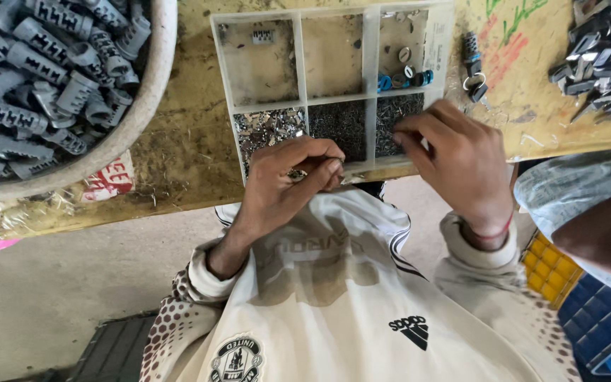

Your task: The person sits at a workshop table and sorts small metal components one at a time by hand, picking pieces from a large bowl and piles on the table and placing them into separate compartments of a plastic sorting tray. The person occasionally handles a small blue plastic cap while continuing to sort the metal pieces.

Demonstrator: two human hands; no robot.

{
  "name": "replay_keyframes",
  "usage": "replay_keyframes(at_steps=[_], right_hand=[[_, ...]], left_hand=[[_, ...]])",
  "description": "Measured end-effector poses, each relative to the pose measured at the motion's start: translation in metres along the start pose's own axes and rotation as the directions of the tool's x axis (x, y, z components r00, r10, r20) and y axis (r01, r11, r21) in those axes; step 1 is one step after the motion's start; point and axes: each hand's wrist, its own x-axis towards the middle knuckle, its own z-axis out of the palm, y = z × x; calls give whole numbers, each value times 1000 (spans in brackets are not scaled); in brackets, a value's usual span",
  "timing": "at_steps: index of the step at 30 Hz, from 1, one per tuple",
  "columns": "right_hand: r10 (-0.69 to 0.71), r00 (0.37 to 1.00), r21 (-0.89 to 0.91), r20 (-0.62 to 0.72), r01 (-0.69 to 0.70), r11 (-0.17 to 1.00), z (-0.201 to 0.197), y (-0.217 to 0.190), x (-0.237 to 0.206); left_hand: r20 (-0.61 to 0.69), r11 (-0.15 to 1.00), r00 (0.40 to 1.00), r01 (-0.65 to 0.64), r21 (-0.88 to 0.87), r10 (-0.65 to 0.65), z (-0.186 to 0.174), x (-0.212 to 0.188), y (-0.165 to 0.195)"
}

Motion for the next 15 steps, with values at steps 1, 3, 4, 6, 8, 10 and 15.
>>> replay_keyframes(at_steps=[1, 3, 4, 6, 8, 10, 15], right_hand=[[-16, 1000, -52, 1, 16, 999, 3, 1, 0], [-38, 999, -164, -5, 37, 986, 10, 3, 2], [0, 1000, -112, -18, -2, 994, 10, 5, 1], [70, 997, -1, -15, -70, 998, 13, 6, 0], [59, 997, 2, -47, -59, 998, 15, 7, 0], [61, 997, -9, -55, -61, 998, 17, 6, -2], [93, 990, 58, -108, -87, 995, 18, 8, -5]], left_hand=[[6, 1000, 1000, 1, -1, -1, 0, 0, -2], [2, 1000, 1000, 11, 15, -11, 0, -2, -5], [-9, 1000, 1000, 12, 18, -12, 1, -2, -7], [-13, 999, 1000, -3, 51, 4, 1, -4, -11], [-18, 998, 1000, -17, 62, 19, 0, -5, -14], [-20, 999, 1000, -15, 29, 15, 1, -7, -16], [-21, 996, 999, -37, 82, 39, 1, -5, -18]])
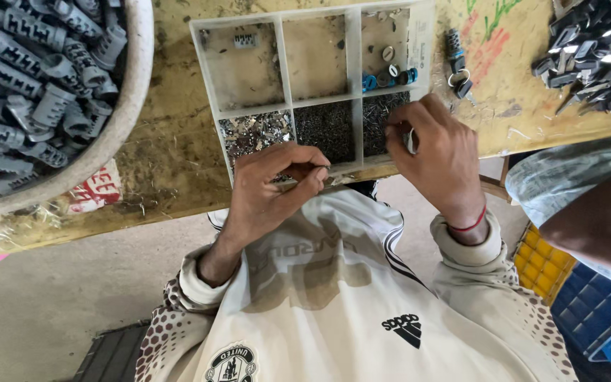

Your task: The person sits at a workshop table and sorts small metal components one at a time by hand, picking pieces from a large bowl and piles on the table and placing them into separate compartments of a plastic sorting tray. The person occasionally handles a small blue plastic cap while continuing to sort the metal pieces.

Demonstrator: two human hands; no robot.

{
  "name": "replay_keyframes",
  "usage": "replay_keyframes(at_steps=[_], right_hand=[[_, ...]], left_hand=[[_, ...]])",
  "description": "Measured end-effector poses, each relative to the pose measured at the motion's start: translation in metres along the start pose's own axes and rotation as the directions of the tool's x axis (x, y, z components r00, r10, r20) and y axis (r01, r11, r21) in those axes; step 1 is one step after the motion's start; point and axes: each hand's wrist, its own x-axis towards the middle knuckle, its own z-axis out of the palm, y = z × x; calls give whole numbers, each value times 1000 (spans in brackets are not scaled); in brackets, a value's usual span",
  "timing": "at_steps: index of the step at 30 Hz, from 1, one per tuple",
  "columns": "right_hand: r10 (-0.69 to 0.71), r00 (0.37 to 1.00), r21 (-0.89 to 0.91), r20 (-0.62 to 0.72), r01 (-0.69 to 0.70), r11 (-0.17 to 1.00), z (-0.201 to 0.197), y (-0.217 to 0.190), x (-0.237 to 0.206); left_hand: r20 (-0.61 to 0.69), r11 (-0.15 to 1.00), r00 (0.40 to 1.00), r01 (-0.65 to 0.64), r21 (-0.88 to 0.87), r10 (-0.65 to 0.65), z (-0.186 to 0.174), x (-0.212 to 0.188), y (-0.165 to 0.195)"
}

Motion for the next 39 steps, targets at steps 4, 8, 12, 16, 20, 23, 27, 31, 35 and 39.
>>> replay_keyframes(at_steps=[4, 8, 12, 16, 20, 23, 27, 31, 35, 39], right_hand=[[44, 999, 183, -12, -41, 982, -1, 8, -3], [70, 997, 252, -22, -62, 966, 4, 16, -9], [117, 992, 327, -52, -94, 940, 2, 22, -8], [120, 993, 699, -20, -72, 711, -1, 6, -9], [9, 984, 687, -181, 120, 716, 20, -36, -23], [-81, 959, 406, -272, 191, 894, 30, -49, -27], [-14, 985, 555, -172, 109, 824, 32, -45, -28], [17, 984, 653, -180, 106, 750, 40, -44, -32], [-76, 940, 505, -333, 246, 827, 54, -39, -33], [-416, 828, 278, -376, 529, 802, 52, -24, -22]], left_hand=[[2, 1000, 1000, -11, -2, 11, 0, -1, 5], [17, 1000, 1000, 14, -4, -14, 2, -2, 12], [22, 1000, 1000, 11, -12, -11, 4, -2, 16], [16, 998, 999, 44, -39, -43, 11, -2, 19], [-84, 974, 987, 119, -190, -137, 28, -2, 20], [-52, 823, 961, 202, -532, -270, 34, -3, 17], [17, 787, 971, 203, -583, -238, 28, -7, 12], [10, 788, 973, 194, -584, -232, 29, -8, 14], [-41, 847, 982, 137, -514, -184, 26, -5, 17], [-54, 967, 996, 49, -248, -64, 11, -5, 19]])
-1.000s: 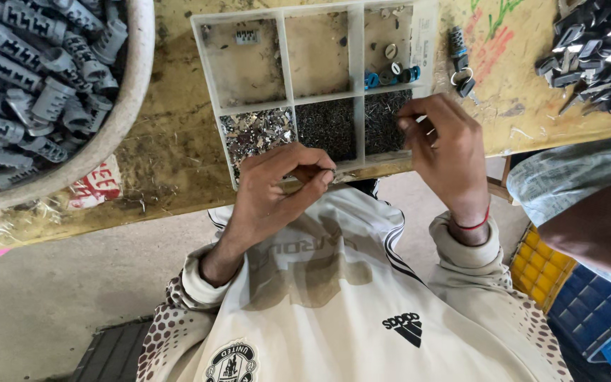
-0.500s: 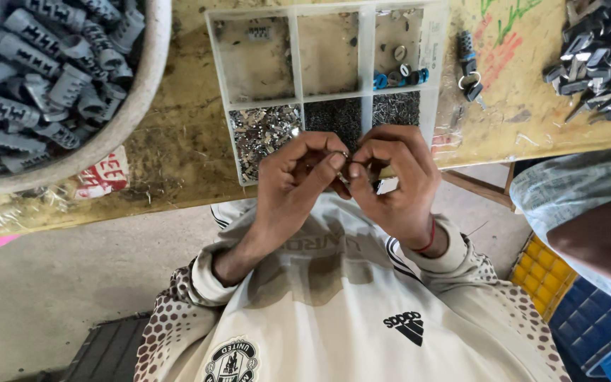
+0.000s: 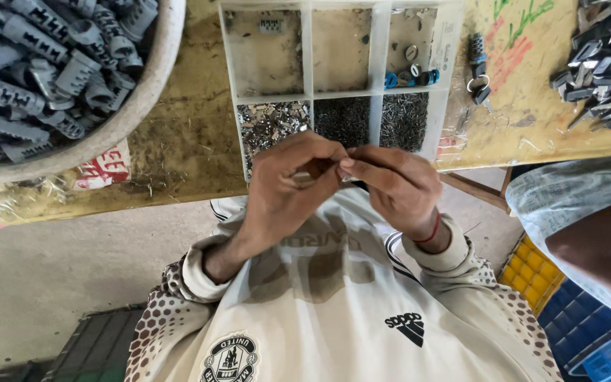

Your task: The person sits at a workshop table and sorts small metal components one at a time by hand, picking pieces from a large bowl and piles on the table and placing them into separate compartments of a plastic sorting tray. The person occasionally handles a small blue plastic cap while continuing to sort the metal pieces.

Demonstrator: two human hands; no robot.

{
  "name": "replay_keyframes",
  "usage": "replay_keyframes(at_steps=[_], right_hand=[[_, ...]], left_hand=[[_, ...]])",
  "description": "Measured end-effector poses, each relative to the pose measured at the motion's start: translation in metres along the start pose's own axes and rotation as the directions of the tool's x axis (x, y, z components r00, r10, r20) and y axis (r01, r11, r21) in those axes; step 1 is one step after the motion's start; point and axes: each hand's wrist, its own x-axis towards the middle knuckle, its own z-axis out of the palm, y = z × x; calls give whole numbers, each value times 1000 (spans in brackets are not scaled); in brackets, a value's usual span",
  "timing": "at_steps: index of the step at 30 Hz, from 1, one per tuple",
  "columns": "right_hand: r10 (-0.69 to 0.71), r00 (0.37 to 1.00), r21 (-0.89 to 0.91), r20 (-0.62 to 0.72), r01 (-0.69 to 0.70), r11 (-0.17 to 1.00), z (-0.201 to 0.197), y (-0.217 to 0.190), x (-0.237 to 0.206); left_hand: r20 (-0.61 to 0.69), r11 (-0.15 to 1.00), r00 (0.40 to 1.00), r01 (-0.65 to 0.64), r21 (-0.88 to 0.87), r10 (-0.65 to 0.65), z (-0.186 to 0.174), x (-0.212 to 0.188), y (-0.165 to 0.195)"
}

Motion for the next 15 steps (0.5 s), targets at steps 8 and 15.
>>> replay_keyframes(at_steps=[8, 15], right_hand=[[233, 938, 177, 258, -283, 943, -22, 1, 73], [-187, 951, -432, 245, 280, 857, 46, 21, 163]], left_hand=[[98, 933, 983, 180, -311, -157, -25, -3, -16], [154, 942, 988, 76, -327, -26, -33, -6, -31]])
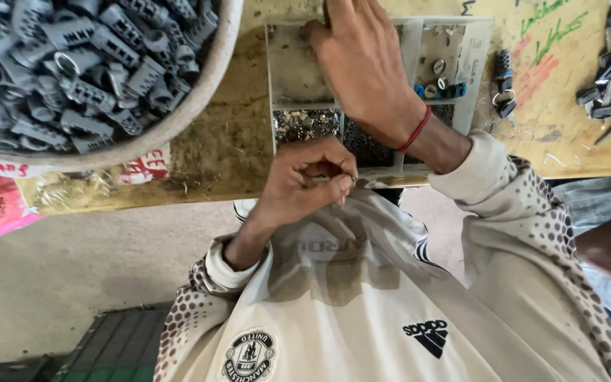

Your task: The person sits at a workshop table and sorts small metal components one at a time by hand, picking pieces from a large bowl and piles on the table and placing them into separate compartments of a plastic sorting tray. The person occasionally handles a small blue plastic cap while continuing to sort the metal pieces.

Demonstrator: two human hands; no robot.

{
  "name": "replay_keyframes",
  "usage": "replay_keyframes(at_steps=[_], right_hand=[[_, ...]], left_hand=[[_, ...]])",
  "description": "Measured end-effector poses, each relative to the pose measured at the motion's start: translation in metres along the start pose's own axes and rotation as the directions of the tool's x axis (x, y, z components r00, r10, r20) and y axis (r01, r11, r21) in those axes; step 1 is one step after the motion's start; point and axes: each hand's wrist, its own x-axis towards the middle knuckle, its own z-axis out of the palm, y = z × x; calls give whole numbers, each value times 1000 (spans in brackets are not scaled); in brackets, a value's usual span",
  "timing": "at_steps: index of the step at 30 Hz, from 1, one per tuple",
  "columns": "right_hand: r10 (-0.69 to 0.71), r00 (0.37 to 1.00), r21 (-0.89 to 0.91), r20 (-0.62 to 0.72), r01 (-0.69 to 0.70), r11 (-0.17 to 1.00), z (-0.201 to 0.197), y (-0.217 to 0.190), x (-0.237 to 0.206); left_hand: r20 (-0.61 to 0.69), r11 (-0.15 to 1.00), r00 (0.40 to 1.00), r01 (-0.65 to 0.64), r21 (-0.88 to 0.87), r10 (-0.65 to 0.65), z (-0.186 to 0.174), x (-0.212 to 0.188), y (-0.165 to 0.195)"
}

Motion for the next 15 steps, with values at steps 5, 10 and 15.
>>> replay_keyframes(at_steps=[5, 10, 15], right_hand=[[370, 870, 336, 327, -473, 815, -42, 5, -39], [193, 934, 616, 302, -345, 708, -62, -14, -106], [490, 756, 854, 433, -519, 45, -47, -30, -127]], left_hand=[[-24, 999, 999, -38, 25, 38, 4, 0, 6], [-1, 995, 997, 77, -70, -77, 10, 5, 15], [14, 962, 993, 120, -246, -121, 17, 12, 23]])
